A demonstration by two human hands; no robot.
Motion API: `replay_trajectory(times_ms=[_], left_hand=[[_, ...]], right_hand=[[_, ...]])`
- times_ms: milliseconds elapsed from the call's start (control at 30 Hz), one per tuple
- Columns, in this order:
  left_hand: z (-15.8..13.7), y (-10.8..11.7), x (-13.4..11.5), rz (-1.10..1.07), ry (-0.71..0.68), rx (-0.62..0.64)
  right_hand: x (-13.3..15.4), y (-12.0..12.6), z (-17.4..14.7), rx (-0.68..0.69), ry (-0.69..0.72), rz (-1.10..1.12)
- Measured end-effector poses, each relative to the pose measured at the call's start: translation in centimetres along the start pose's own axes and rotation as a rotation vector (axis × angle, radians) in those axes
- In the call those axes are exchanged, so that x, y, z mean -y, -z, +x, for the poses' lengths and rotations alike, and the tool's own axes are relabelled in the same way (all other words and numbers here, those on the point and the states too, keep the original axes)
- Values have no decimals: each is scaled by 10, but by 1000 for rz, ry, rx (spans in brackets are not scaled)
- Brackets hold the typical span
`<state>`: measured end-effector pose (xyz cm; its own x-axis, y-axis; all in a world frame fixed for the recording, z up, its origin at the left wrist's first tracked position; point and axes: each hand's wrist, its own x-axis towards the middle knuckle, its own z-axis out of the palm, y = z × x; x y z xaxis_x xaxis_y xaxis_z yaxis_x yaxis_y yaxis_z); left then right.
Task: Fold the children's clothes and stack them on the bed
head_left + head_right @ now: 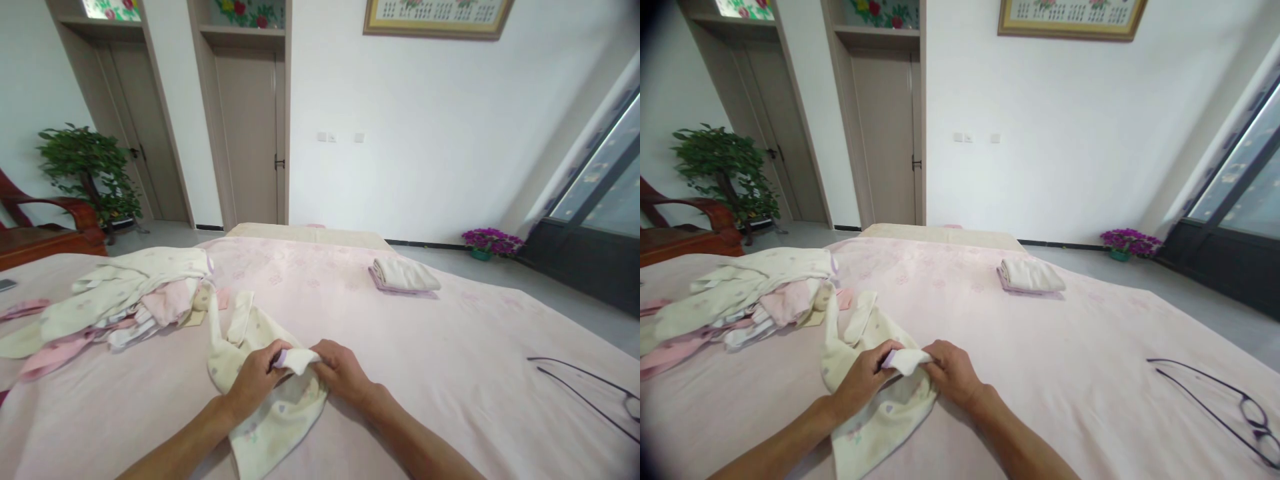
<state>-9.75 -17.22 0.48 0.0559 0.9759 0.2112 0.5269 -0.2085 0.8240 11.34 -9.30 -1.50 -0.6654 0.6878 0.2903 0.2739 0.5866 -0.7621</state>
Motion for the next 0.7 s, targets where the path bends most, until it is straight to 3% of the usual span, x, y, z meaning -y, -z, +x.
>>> replay_trajectory(times_ms=[67, 167, 267, 400, 533, 700], left_hand=[[-1, 3, 3, 15, -43, 17], [-2, 9, 11, 200, -176, 10], [-1, 8, 22, 431, -308, -27], [2, 2, 37, 560, -312, -77], [5, 4, 43, 553, -263, -136], [10, 14, 51, 470, -10, -212]], right_hand=[[-5, 3, 3, -170, -134, 218], [-20, 19, 7, -453, -306, 450], [-37, 37, 7, -616, -417, 571], [-50, 47, 3, -631, -466, 597], [-53, 46, 2, -614, -477, 575], [-53, 49, 3, -557, -454, 542]])
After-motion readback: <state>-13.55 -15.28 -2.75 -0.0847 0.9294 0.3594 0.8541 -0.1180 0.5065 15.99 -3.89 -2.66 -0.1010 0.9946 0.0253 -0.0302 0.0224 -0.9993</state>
